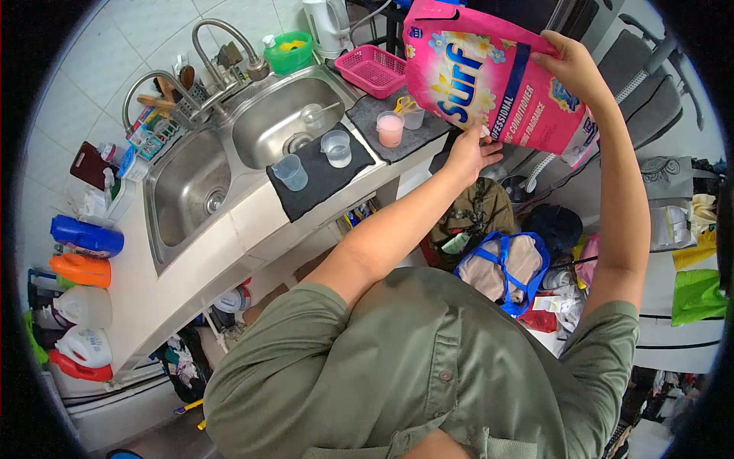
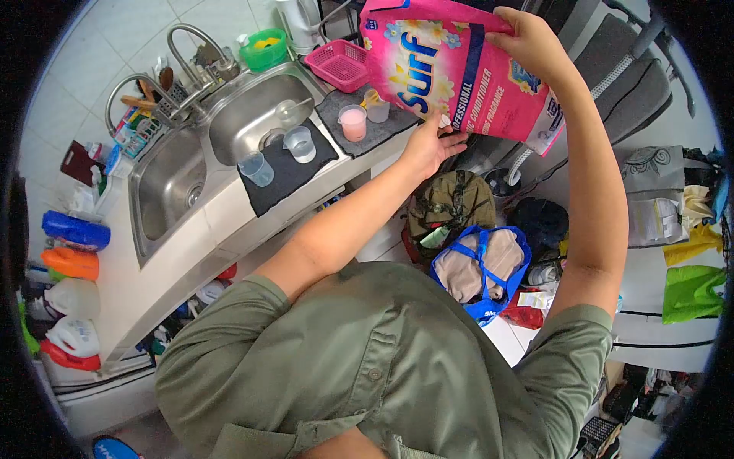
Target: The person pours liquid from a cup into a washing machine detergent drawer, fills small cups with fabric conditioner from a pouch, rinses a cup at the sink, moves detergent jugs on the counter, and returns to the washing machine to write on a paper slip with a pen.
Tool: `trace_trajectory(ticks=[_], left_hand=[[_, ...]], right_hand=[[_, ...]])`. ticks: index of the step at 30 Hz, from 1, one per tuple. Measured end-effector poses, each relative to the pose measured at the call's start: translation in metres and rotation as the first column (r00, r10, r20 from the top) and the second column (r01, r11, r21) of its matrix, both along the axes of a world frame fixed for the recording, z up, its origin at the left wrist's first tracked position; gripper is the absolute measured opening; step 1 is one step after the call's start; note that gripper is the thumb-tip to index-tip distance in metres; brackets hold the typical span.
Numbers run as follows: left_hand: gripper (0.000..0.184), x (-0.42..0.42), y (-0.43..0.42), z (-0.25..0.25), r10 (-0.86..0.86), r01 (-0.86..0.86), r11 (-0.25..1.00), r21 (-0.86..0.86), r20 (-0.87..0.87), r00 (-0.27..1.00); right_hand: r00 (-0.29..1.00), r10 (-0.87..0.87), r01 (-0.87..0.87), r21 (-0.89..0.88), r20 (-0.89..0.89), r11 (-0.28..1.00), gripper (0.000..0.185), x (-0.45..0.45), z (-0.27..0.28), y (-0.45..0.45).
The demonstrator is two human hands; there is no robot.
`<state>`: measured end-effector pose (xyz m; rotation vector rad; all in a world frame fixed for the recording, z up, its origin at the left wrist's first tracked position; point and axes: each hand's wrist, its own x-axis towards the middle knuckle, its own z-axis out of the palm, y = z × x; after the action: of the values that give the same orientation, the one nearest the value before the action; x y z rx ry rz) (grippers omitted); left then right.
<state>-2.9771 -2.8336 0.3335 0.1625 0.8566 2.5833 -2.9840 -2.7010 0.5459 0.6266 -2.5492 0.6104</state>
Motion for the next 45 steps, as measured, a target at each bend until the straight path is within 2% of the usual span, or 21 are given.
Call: trace_trajectory(ticks=[4,6,13,15,19,24,28,30,31,34,36,45], left_hand=[[0.03,0.001,0.001,0.0,0.009,-0.009,1.0,-0.009,0.011,1.0],[0.031,0.001,0.0,-0.002,0.006,-0.006,1.0,-0.006,0.008,1.0],[0.031,0.007,0.0,0.003,0.014,-0.014,1.0,-0.003,0.033,0.999],[0.031,0.007,0.0,0.004,0.014,-0.014,1.0,0.007,0.033,0.999],[0.032,0.008,0.0,0.006,0.015,-0.015,1.0,0.012,0.047,0.999],[0.034,0.01,0.002,0.005,0.011,-0.011,1.0,0.015,0.032,0.999],[0.035,0.01,0.001,0.005,0.023,-0.023,1.0,0.01,0.019,1.0],[0.036,0.01,0.003,0.004,0.022,-0.023,1.0,0.011,0.016,1.0],[0.037,0.01,0.003,0.004,0.025,-0.025,1.0,0.017,0.008,1.0],[0.039,0.011,0.002,0.004,0.021,-0.021,0.999,0.024,0.012,1.0],[0.04,0.011,0.001,0.004,0.019,-0.02,0.999,0.025,0.016,1.0],[0.04,0.012,0.001,0.007,0.028,-0.028,0.999,0.019,0.032,0.999]], right_hand=[[0.999,-0.003,0.004,0.02,-0.049,1.0,0.026,-0.003,0.001,0.0],[1.0,0.005,-0.004,0.12,-0.005,0.993,0.026,-0.003,0.006,-0.002],[0.998,0.059,-0.059,0.046,0.008,0.997,0.023,-0.002,0.008,-0.009],[0.998,0.064,-0.066,0.109,0.022,0.992,0.021,-0.001,0.012,-0.012],[0.999,0.051,-0.048,0.128,-0.02,0.991,0.019,0.002,0.014,-0.019],[0.996,0.07,-0.078,0.172,0.054,0.982,0.017,-0.002,0.019,-0.02],[0.999,0.041,-0.042,0.203,0.01,0.978,0.017,-0.001,0.019,-0.024],[0.98,0.115,-0.08,0.202,-0.164,0.976,0.022,-0.006,0.016,-0.023],[0.979,0.114,-0.08,0.202,-0.166,0.976,0.022,-0.005,0.016,-0.023],[0.993,0.033,-0.006,0.235,-0.112,0.972,0.029,-0.004,0.019,-0.027],[0.995,-0.019,0.0,0.188,0.097,0.982,0.032,-0.002,0.023,-0.03],[1.0,-0.01,0.013,0.135,-0.017,0.991,0.042,-0.01,0.017,-0.025]])
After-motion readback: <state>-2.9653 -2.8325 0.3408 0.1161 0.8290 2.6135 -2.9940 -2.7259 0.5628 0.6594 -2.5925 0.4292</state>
